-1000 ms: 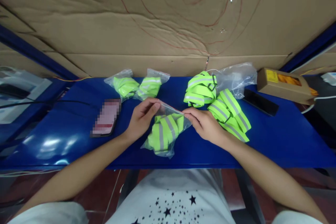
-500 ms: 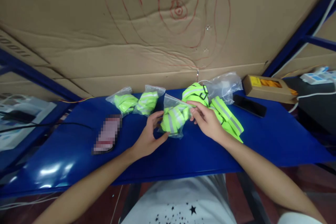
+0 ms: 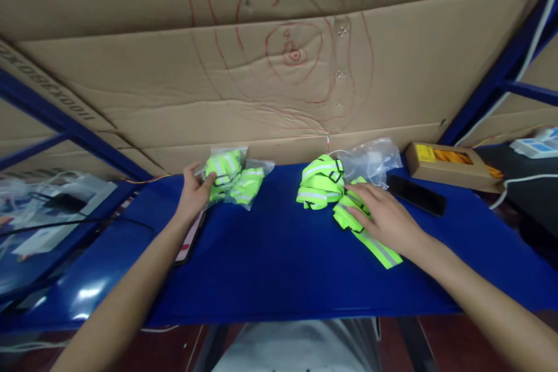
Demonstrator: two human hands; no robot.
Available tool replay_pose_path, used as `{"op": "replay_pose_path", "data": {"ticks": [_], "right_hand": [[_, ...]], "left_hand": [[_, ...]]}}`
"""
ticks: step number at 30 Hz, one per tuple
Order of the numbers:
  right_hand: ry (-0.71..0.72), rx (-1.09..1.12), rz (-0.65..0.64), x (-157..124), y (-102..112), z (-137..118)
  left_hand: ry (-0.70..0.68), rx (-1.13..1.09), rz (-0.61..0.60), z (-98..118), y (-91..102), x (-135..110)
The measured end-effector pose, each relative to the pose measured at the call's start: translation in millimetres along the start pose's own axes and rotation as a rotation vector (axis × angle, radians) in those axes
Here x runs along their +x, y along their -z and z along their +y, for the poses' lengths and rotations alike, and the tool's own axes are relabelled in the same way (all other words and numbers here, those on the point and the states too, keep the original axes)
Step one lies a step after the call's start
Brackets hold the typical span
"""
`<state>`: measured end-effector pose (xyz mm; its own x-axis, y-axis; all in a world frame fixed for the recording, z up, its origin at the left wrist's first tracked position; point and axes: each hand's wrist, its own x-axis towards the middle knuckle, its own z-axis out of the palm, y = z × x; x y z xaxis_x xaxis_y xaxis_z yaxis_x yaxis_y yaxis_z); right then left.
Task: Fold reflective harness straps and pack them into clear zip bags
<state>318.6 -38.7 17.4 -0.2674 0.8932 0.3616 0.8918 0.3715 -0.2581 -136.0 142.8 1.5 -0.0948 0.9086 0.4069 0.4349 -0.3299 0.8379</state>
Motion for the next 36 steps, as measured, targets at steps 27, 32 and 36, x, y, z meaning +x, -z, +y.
{"op": "replay_pose_path", "data": {"ticks": [27,32,36], "right_hand": [[0.278,0.198,-0.221,27,-34,-65],[0.079,0.366,-0.220,40,-47,-74],[-0.058,0.449,-0.305,33,-51,-65]], "left_hand": [[-0.304,-0.202,-1.164,65,-64.7,-123],[-0.210,-0.308,-0.905,59,-69.1,-120],[-0.157,-0.218,-0.727,55,-75.8,-128]]}}
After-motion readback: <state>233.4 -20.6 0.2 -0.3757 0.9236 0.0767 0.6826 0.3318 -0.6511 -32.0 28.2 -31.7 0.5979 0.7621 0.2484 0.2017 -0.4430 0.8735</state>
